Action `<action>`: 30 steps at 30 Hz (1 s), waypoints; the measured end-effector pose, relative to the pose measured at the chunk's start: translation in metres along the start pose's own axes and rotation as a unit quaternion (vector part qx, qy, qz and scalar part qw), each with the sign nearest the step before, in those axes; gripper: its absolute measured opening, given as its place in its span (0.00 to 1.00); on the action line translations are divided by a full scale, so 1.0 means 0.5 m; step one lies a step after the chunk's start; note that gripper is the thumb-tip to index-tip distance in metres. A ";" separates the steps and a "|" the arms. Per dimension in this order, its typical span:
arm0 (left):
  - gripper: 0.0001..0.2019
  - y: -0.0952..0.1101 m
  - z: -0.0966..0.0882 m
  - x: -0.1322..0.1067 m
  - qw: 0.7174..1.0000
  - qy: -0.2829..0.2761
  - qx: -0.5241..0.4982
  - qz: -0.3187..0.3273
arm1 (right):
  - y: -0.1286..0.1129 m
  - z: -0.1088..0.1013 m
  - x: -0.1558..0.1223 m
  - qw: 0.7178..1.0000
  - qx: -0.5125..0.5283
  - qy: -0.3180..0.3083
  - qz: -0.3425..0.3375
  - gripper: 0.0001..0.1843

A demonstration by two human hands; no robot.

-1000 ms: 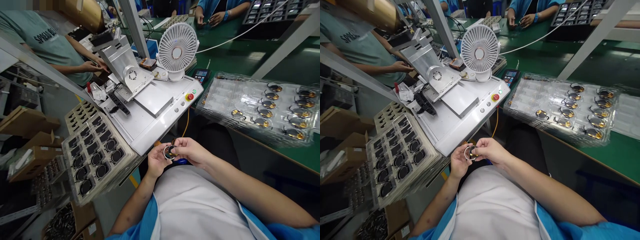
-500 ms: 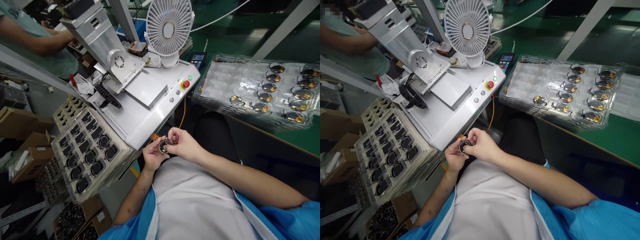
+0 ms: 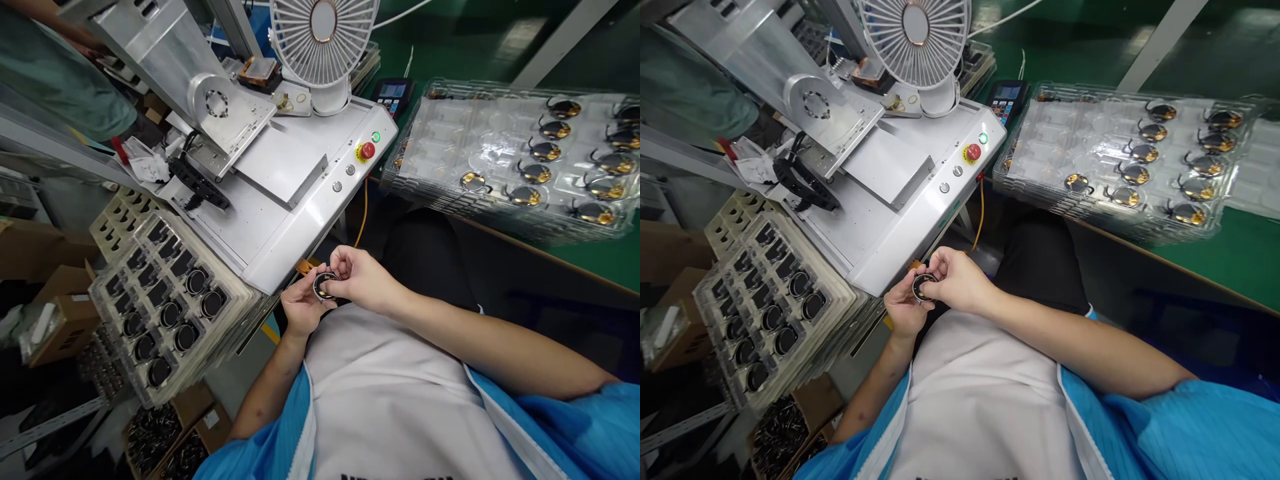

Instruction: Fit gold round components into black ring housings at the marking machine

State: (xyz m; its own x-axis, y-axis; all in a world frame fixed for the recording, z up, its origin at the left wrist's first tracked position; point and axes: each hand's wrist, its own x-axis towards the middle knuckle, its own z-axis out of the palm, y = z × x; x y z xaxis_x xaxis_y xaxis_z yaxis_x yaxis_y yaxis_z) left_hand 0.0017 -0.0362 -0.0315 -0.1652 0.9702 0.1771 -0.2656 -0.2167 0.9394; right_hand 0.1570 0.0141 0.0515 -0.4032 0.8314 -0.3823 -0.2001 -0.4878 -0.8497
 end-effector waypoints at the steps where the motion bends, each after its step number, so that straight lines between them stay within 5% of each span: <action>1: 0.32 -0.001 0.001 0.000 1.000 0.004 0.003 0.004 | 0.002 -0.002 0.003 1.000 0.016 -0.002 0.011 0.20; 9: 0.30 -0.006 0.005 -0.006 1.000 0.014 0.012 0.006 | 0.016 -0.033 0.005 0.992 -0.059 -0.059 0.090 0.22; 18: 0.28 0.016 0.008 -0.006 0.998 -0.008 0.058 -0.007 | 0.043 -0.029 0.008 0.995 0.012 -0.055 0.087 0.36; 23: 0.27 0.017 0.018 -0.008 0.996 0.061 0.066 -0.028 | 0.045 -0.012 0.024 0.995 0.037 -0.041 0.083 0.36; 27: 0.25 0.022 0.019 0.002 0.993 0.109 0.029 -0.026 | 0.012 -0.019 0.068 0.991 -0.047 -0.087 0.094 0.31; 30: 0.22 0.039 0.014 0.013 0.996 0.089 -0.005 -0.020 | -0.050 -0.048 0.129 0.995 -0.096 -0.002 0.026 0.25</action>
State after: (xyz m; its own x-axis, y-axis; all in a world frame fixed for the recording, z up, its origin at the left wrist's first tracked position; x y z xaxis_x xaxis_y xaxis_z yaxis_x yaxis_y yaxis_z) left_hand 0.0021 -0.0331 -0.0102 -0.3205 0.9435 0.0846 -0.2839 -0.1809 0.9416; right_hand 0.1574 0.0862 0.0395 -0.4116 0.8056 -0.4261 -0.0048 -0.4695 -0.8829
